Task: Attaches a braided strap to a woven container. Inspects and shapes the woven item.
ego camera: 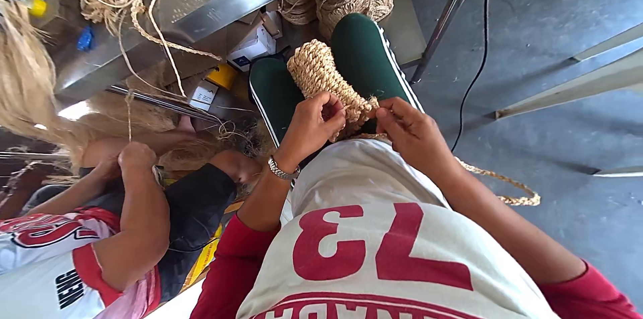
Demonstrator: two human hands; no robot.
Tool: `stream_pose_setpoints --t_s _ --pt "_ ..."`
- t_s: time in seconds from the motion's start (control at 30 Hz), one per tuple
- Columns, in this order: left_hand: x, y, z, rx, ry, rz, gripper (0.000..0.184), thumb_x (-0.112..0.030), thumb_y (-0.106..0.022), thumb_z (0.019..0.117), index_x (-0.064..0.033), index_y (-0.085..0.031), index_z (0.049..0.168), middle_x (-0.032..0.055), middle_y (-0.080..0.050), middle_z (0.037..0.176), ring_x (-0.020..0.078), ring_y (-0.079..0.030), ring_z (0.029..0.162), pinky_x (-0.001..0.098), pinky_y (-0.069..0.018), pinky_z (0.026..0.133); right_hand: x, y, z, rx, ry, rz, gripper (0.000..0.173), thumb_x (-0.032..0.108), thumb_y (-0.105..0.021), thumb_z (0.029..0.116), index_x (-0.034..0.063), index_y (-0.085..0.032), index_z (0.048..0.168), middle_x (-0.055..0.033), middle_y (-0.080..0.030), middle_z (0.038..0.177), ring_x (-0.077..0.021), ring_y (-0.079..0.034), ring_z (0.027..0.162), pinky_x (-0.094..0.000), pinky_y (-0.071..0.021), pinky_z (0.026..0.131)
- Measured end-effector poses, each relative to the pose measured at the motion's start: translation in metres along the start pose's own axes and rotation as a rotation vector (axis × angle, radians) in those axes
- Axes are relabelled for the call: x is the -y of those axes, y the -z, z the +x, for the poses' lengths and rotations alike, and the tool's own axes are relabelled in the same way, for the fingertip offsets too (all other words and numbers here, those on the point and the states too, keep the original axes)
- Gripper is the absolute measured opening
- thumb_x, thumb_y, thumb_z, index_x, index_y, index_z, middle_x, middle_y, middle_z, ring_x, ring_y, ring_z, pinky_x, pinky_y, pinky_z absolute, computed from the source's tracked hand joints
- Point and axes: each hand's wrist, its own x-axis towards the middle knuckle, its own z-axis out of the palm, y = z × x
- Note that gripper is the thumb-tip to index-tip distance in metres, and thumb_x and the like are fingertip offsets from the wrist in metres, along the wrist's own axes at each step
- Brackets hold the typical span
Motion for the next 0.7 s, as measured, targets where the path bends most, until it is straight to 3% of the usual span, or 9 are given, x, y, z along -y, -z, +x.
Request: stream_pose_setpoints --t_s 0.13,0.27,0.5,0.7 --pt "-0.002 -0.001 0.004 0.006 0.004 -0.003 0.012 -0.013 -0.065 0.0957 -0.0031 -0.067 0.103 0.0057 -0.068 0.092 0.0089 -0.067 0.079 0.0260 -0.0581 0.074 0.005 -0.004 0.004 0.033 -0.012 -0.043 0.025 0.026 -0.053 0.1072 0.0079 -0.070 0.105 0.0017 -0.069 0.076 -0.0052 -0.063 0.061 -0.0250 -0.0556 0.058" --pt "-0.001 -0.003 0.003 -0.004 0.006 0.002 0.012 -0.014 -0.065 0.0956 -0.0038 -0.068 0.102 0.0058 -0.069 0.094 0.0096 -0.068 0.081 0.0271 -0.0587 0.075 0.014 -0.014 0.014 0.065 -0.054 -0.092 0.027 0.027 -0.056 0.1057 0.0079 -0.072 0.094 0.0028 -0.068 0.068 -0.0043 -0.060 0.054 -0.0251 -0.0515 0.053" --pt "-0.013 -0.013 -0.014 -0.093 -0.066 0.120 0.010 -0.010 -0.067 0.0965 -0.0040 -0.066 0.104 0.0100 -0.065 0.103 0.0131 -0.067 0.083 0.0288 -0.0594 0.073 0.016 -0.014 0.029 0.122 -0.158 -0.124 0.032 0.027 -0.059 0.1031 0.0089 -0.074 0.080 0.0026 -0.062 0.061 -0.0057 -0.055 0.052 -0.0301 -0.0491 0.054" --pt "-0.005 -0.023 -0.016 -0.167 -0.145 0.190 0.009 -0.007 -0.069 0.0935 -0.0023 -0.065 0.100 0.0119 -0.064 0.104 0.0142 -0.067 0.081 0.0291 -0.0590 0.071 0.010 -0.010 0.044 0.218 -0.287 -0.083 0.032 0.027 -0.064 0.1013 0.0106 -0.075 0.075 0.0035 -0.062 0.059 -0.0050 -0.052 0.050 -0.0296 -0.0452 0.052"
